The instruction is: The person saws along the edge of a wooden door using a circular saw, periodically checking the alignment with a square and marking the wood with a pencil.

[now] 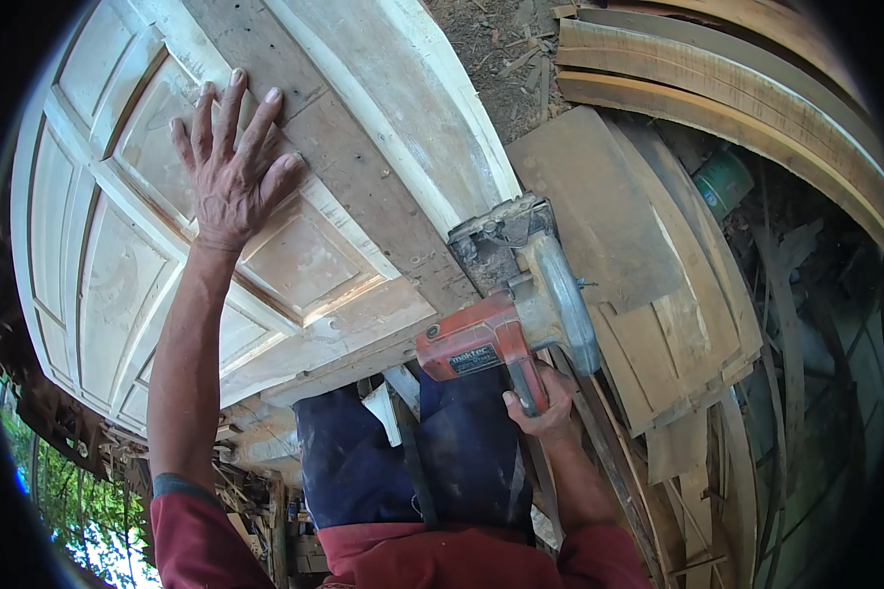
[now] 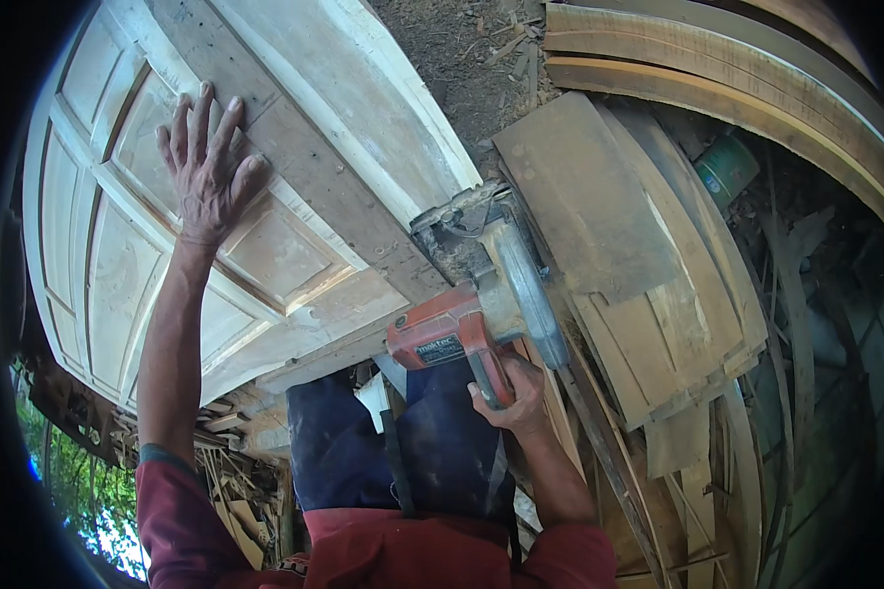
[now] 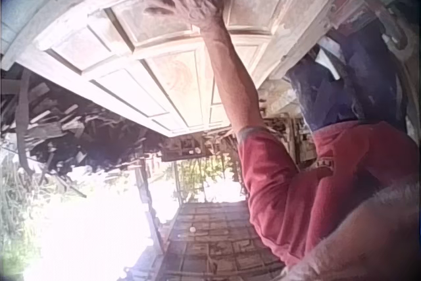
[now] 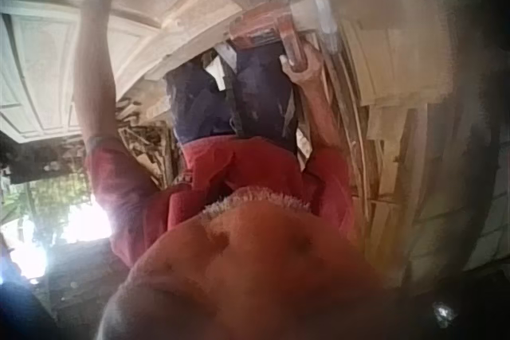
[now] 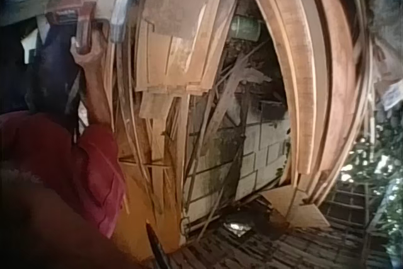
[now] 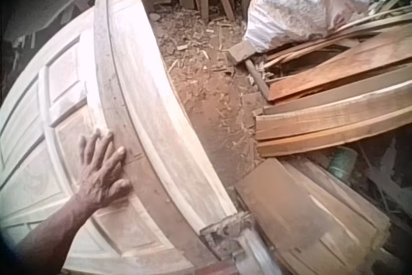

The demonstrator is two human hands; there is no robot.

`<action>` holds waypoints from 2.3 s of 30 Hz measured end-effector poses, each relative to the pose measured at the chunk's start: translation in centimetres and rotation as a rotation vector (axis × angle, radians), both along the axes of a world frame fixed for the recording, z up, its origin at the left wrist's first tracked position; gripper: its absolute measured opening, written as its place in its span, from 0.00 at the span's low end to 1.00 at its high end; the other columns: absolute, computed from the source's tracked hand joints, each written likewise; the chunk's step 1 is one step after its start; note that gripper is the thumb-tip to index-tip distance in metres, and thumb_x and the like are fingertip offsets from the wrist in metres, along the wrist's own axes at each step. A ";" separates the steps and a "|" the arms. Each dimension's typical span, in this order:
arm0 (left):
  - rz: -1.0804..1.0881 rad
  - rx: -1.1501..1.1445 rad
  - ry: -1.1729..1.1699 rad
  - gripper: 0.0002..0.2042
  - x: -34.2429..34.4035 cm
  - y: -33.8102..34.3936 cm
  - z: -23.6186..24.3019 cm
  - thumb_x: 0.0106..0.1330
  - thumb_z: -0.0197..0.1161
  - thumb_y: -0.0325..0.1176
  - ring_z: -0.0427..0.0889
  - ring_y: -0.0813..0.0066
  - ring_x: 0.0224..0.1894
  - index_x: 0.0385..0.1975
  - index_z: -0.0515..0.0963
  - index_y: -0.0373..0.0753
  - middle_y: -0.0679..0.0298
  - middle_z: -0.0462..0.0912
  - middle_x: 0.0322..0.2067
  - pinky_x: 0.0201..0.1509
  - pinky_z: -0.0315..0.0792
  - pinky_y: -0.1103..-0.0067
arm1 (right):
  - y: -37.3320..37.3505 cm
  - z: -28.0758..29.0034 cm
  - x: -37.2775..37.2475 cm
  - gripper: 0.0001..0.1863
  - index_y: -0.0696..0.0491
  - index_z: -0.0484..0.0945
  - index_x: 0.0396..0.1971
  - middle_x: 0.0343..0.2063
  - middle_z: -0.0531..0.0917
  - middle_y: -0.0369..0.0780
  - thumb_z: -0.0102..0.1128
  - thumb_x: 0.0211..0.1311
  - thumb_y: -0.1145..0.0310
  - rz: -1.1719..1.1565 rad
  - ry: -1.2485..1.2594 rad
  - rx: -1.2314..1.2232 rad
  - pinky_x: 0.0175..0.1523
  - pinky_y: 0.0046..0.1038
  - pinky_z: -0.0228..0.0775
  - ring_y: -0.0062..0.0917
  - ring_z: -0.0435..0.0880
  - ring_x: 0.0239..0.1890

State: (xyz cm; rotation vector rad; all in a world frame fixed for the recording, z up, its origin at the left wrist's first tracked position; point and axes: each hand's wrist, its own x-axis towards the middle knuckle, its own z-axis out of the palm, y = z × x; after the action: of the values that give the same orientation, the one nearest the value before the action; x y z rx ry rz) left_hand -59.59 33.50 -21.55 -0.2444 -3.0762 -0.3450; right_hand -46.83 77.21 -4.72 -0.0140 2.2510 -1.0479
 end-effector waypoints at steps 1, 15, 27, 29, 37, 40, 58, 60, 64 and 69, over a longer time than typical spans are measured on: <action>-0.004 -0.003 -0.001 0.32 0.0 0.0 0.1 0.71 0.50 0.62 0.47 0.55 0.78 0.72 0.65 0.56 0.63 0.55 0.76 0.77 0.33 0.52 | -0.1 0.0 -0.1 0.18 0.57 0.78 0.34 0.25 0.80 0.43 0.74 0.44 0.67 -0.002 -0.001 -0.005 0.32 0.34 0.75 0.39 0.82 0.25; -0.022 0.019 -0.029 0.30 -0.4 0.3 1.0 0.72 0.53 0.56 0.47 0.52 0.78 0.71 0.66 0.52 0.57 0.56 0.75 0.77 0.31 0.51 | -1.5 -0.4 -1.3 0.20 0.60 0.77 0.37 0.27 0.80 0.45 0.73 0.46 0.65 -0.017 0.064 -0.038 0.31 0.35 0.73 0.41 0.81 0.24; -0.037 0.062 -0.004 0.28 -0.6 0.7 0.8 0.73 0.51 0.56 0.47 0.49 0.78 0.71 0.66 0.54 0.57 0.56 0.75 0.77 0.29 0.48 | -2.3 0.4 -2.9 0.25 0.59 0.79 0.42 0.32 0.83 0.46 0.77 0.44 0.64 -0.018 0.089 -0.025 0.38 0.33 0.78 0.40 0.85 0.31; -0.019 0.057 -0.024 0.29 -0.4 0.8 0.6 0.74 0.50 0.56 0.47 0.48 0.78 0.71 0.66 0.54 0.56 0.56 0.75 0.77 0.30 0.47 | -2.4 0.3 -3.3 0.25 0.59 0.79 0.42 0.33 0.84 0.46 0.77 0.44 0.64 -0.031 0.079 -0.023 0.39 0.33 0.78 0.40 0.85 0.32; -0.058 -0.020 -0.021 0.31 -0.5 0.6 0.9 0.73 0.49 0.55 0.50 0.46 0.77 0.72 0.64 0.48 0.50 0.56 0.74 0.75 0.35 0.47 | -2.8 0.4 -4.0 0.26 0.57 0.80 0.44 0.35 0.84 0.44 0.78 0.45 0.62 0.022 0.075 -0.032 0.42 0.34 0.80 0.38 0.86 0.34; -0.059 -0.014 -0.016 0.31 -0.5 0.7 0.9 0.74 0.48 0.56 0.50 0.46 0.77 0.72 0.64 0.48 0.50 0.57 0.74 0.75 0.35 0.47 | -2.9 0.2 -4.0 0.27 0.57 0.80 0.44 0.37 0.85 0.43 0.78 0.45 0.61 0.028 0.113 -0.040 0.44 0.33 0.80 0.37 0.87 0.36; -0.037 0.012 -0.035 0.31 -0.4 0.8 1.1 0.72 0.51 0.57 0.49 0.45 0.77 0.72 0.64 0.51 0.52 0.57 0.74 0.75 0.33 0.45 | -4.4 0.1 -5.7 0.27 0.58 0.79 0.44 0.35 0.83 0.45 0.76 0.43 0.63 -0.006 0.079 -0.124 0.50 0.36 0.77 0.39 0.85 0.37; -0.023 0.069 -0.025 0.30 -0.4 1.0 0.9 0.72 0.53 0.57 0.48 0.46 0.77 0.72 0.65 0.55 0.54 0.56 0.75 0.75 0.32 0.44 | -4.1 0.1 -5.3 0.27 0.58 0.79 0.43 0.35 0.83 0.45 0.77 0.42 0.64 -0.012 0.058 -0.114 0.48 0.36 0.77 0.40 0.85 0.37; -0.006 0.070 -0.021 0.30 -0.5 0.9 0.9 0.71 0.56 0.56 0.48 0.48 0.78 0.71 0.66 0.56 0.56 0.57 0.75 0.76 0.28 0.46 | -4.4 -0.1 -5.7 0.26 0.60 0.78 0.42 0.32 0.83 0.46 0.77 0.44 0.64 0.010 0.140 -0.123 0.37 0.35 0.78 0.40 0.85 0.30; -0.002 0.101 -0.037 0.29 -0.6 0.5 0.8 0.69 0.59 0.55 0.48 0.49 0.78 0.69 0.69 0.55 0.57 0.59 0.74 0.76 0.26 0.48 | -3.3 0.0 -4.9 0.24 0.60 0.79 0.41 0.29 0.82 0.46 0.75 0.44 0.64 0.062 0.115 -0.059 0.35 0.35 0.77 0.40 0.84 0.27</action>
State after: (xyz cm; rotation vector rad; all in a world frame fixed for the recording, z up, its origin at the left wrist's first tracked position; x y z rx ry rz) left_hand -60.15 34.03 -20.73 -0.2393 -3.0832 -0.5089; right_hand -51.73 73.93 -4.76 -0.1727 2.3051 -1.1052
